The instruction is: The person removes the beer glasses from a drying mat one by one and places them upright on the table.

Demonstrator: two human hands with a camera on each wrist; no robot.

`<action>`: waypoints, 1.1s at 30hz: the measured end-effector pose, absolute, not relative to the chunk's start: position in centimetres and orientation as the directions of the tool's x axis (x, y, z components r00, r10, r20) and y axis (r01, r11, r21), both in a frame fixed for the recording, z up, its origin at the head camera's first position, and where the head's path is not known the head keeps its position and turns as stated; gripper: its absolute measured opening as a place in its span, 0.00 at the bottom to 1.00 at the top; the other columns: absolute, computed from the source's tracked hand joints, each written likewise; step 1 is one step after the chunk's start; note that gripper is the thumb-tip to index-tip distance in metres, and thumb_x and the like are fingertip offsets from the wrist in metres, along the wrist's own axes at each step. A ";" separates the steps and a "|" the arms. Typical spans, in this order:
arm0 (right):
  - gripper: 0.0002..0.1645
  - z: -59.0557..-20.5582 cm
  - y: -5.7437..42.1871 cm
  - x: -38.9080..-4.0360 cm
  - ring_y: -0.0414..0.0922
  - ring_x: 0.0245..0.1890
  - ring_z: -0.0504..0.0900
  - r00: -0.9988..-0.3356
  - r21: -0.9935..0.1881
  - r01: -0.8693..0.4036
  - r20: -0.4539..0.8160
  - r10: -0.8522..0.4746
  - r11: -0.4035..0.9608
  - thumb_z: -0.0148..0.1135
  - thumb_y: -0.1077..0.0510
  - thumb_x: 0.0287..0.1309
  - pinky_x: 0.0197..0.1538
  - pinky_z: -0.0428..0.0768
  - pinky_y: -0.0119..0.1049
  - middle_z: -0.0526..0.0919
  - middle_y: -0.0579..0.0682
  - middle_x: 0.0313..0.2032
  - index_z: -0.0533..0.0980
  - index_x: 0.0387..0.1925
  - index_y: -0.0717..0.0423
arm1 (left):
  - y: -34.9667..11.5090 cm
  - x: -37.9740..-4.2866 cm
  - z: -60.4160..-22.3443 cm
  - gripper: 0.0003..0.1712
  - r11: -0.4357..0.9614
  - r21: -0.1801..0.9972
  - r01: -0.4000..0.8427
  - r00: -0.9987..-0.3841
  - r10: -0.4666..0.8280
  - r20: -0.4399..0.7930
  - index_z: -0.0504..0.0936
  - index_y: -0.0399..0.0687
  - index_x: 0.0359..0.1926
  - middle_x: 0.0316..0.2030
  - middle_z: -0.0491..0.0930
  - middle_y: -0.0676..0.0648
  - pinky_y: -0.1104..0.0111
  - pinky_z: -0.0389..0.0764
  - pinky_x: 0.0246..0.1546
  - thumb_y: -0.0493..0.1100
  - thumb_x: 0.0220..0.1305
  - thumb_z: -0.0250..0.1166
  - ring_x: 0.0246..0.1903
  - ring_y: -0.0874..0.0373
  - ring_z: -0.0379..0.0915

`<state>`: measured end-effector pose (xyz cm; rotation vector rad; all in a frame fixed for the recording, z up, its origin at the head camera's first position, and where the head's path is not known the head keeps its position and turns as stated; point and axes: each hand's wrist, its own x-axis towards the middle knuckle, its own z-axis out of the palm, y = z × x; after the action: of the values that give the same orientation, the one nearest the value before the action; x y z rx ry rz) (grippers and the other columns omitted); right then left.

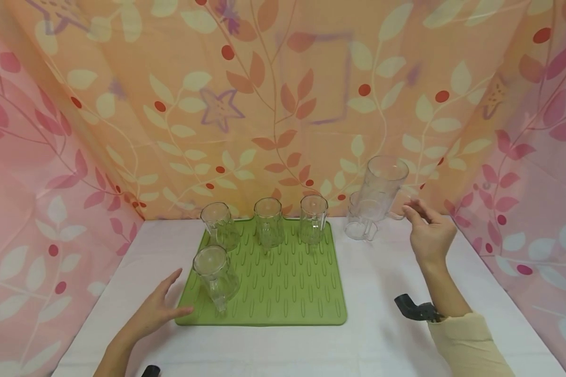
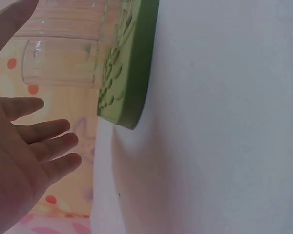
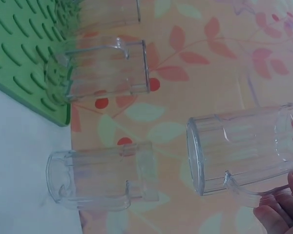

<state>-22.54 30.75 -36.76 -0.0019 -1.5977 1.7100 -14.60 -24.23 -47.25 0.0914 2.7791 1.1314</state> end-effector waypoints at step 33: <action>0.19 -40.2 35.2 -24.7 0.25 0.26 0.81 -0.591 -0.887 -0.360 0.457 0.665 0.289 0.70 0.67 0.52 0.38 0.79 0.13 0.83 0.26 0.27 0.81 0.47 0.71 | -24.4 -14.6 -49.3 0.66 0.771 0.636 0.016 -0.972 0.162 -0.172 0.53 0.26 0.71 0.69 0.58 0.25 0.39 0.58 0.69 0.56 0.42 0.79 0.69 0.29 0.53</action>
<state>-24.74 35.17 -40.23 -0.2813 -1.6732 1.4557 -14.64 -24.41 -49.28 0.1406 2.7490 0.9842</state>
